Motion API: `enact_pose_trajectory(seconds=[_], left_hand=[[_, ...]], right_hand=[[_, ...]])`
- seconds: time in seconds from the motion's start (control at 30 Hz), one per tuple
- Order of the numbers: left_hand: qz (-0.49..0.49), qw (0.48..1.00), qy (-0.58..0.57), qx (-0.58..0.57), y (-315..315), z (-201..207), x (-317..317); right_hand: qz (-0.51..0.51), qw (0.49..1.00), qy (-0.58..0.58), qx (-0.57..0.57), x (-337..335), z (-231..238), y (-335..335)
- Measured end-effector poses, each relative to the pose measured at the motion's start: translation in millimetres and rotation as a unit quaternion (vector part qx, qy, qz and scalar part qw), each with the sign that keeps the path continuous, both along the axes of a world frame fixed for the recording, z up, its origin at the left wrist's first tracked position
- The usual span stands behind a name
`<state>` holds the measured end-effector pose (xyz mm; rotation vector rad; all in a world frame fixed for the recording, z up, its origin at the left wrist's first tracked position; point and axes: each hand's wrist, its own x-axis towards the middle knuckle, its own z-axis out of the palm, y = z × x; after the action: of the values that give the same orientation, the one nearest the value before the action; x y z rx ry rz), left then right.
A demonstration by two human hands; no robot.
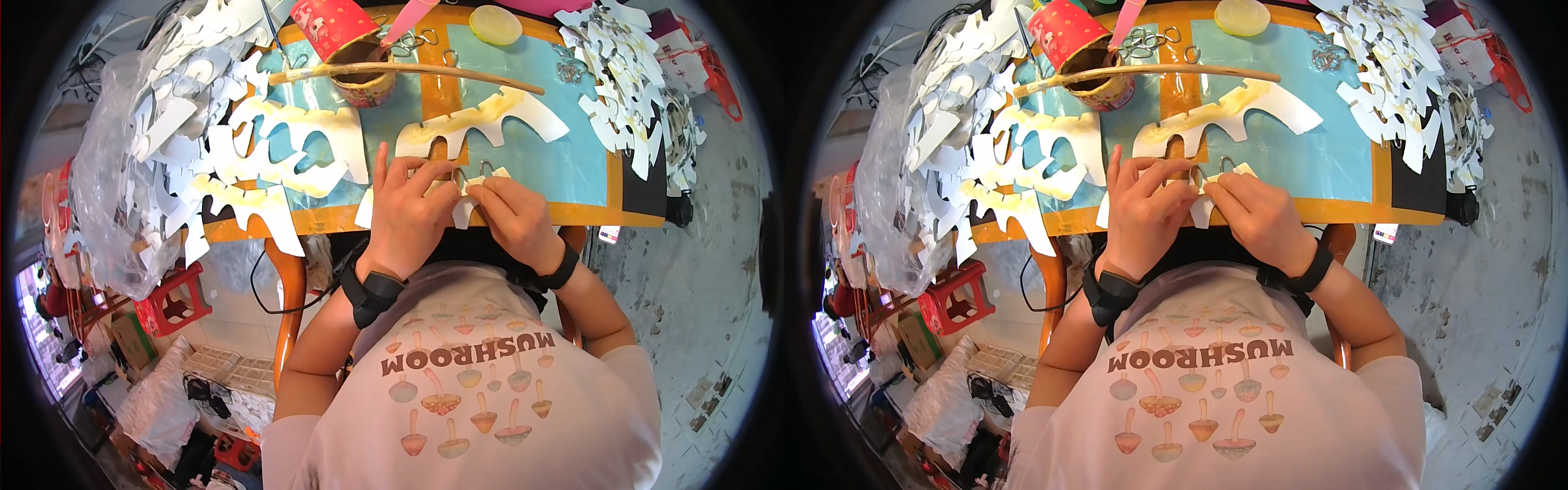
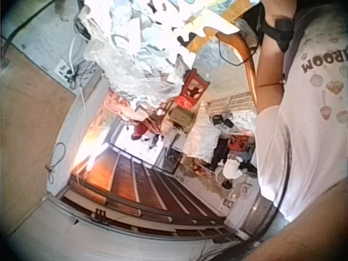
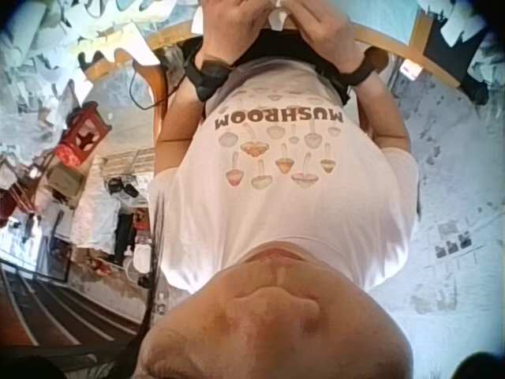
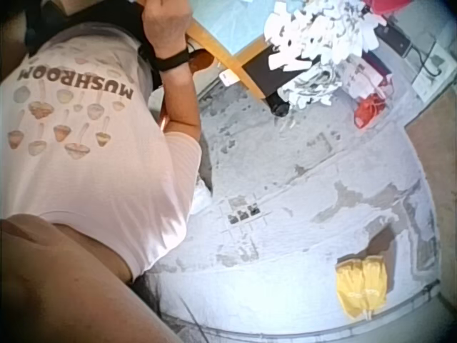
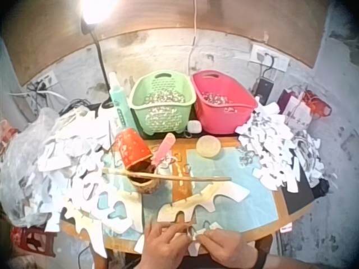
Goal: Manually gluing and assembling small foam and plastic shoe components at a workbench.
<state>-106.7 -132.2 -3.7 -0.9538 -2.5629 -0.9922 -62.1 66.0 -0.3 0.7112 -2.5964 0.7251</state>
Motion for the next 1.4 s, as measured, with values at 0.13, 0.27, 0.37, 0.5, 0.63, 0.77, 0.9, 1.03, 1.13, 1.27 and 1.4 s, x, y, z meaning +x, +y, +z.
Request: enact_pose_trajectory(seconds=[0.13,0.27,0.37,0.5,0.63,0.77,0.9,1.03,1.13,1.27,1.4], left_hand=[[0.002,1.000,-0.005,0.002,-0.1,-0.3,-0.1],[-0.004,1.000,-0.010,-0.002,-2.1,-1.7,-1.6],[-0.002,1.000,-0.009,0.006,-0.8,-2.9,-1.5],[0.002,1.000,-0.012,0.009,-1.2,-2.3,-1.6],[0.006,1.000,-0.018,0.007,-1.0,0.4,-1.3],[0.005,1.000,-0.020,0.006,-1.2,-0.7,-2.6],[0.004,1.000,-0.012,0.007,-1.6,-2.5,-2.3],[0.006,1.000,-0.008,0.008,-1.5,-2.5,-1.6],[0.011,1.000,-0.011,-0.004,-1.2,-0.3,-1.0],[0.012,1.000,-0.013,-0.004,-1.3,-0.7,-0.4],[0.015,1.000,-0.013,0.000,-1.0,-1.2,-0.5]], right_hand=[[0.005,0.998,-0.014,-0.061,-0.7,-5.3,4.6],[-0.045,0.963,-0.182,-0.191,-6.0,21.4,6.0],[-0.002,0.978,-0.161,-0.131,-20.0,23.4,4.1],[0.047,0.980,-0.172,-0.086,-30.8,23.2,4.9],[0.068,0.981,-0.163,-0.077,-31.9,18.7,7.1],[0.032,0.984,-0.146,-0.101,-24.2,21.7,2.3],[0.028,0.981,-0.144,-0.127,-27.2,26.0,2.8],[0.066,0.979,-0.158,-0.115,-32.1,20.2,2.9],[0.077,0.975,-0.174,-0.115,-35.5,17.2,5.1],[0.082,0.978,-0.165,-0.096,-36.4,15.2,6.7],[0.057,0.992,-0.110,-0.032,-27.9,16.4,2.0]])
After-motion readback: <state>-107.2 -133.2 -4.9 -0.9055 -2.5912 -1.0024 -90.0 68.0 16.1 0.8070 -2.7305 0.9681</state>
